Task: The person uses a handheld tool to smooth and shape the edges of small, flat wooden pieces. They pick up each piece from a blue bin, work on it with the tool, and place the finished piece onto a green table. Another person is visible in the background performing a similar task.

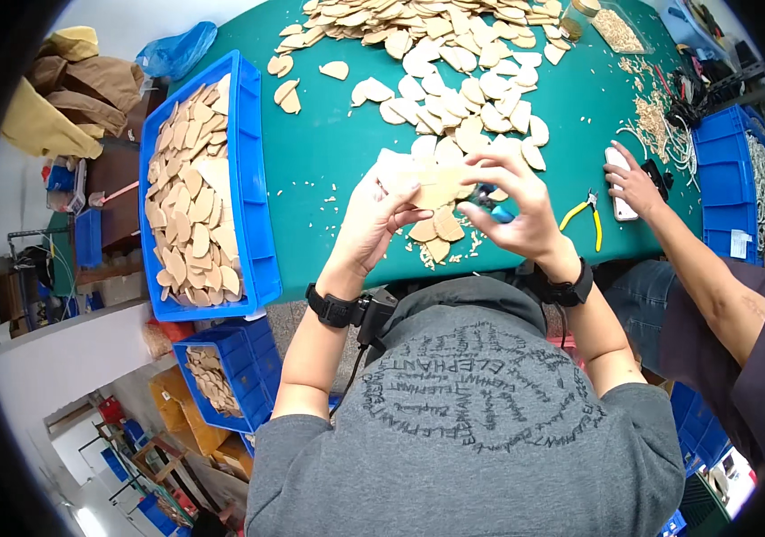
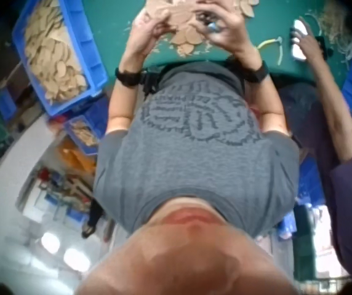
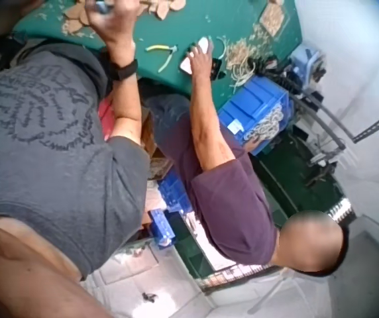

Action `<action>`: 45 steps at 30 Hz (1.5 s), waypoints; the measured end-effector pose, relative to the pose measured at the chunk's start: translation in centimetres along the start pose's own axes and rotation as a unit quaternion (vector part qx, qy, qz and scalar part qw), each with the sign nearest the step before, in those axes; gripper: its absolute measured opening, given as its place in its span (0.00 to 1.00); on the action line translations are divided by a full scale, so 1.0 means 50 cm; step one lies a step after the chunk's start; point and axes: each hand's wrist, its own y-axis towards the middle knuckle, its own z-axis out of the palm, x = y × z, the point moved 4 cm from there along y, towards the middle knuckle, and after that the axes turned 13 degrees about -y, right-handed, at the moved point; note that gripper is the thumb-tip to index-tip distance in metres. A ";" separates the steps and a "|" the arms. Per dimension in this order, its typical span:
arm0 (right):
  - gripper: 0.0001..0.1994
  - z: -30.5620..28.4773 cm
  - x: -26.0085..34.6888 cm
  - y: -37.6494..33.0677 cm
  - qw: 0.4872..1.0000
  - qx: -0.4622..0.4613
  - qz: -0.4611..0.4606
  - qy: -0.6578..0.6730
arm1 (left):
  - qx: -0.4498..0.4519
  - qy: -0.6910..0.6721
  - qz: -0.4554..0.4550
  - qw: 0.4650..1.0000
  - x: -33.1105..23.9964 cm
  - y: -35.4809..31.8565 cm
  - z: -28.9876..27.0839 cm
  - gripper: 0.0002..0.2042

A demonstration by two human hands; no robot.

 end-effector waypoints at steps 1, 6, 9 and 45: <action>0.13 -0.003 -0.004 0.001 0.999 -0.036 0.017 -0.006 | -0.024 -0.025 -0.009 0.999 -0.005 -0.007 -0.008 0.20; 0.09 0.048 -0.021 -0.022 0.928 0.034 0.298 0.221 | -0.025 -0.019 0.083 0.996 -0.039 -0.040 -0.005 0.19; 0.10 0.066 -0.003 -0.023 0.933 0.078 0.297 0.188 | -0.037 -0.020 0.121 0.992 -0.053 -0.053 -0.003 0.20; 0.06 0.119 0.022 0.012 0.956 0.100 0.268 0.061 | -0.031 0.068 0.218 0.973 -0.083 -0.075 -0.026 0.17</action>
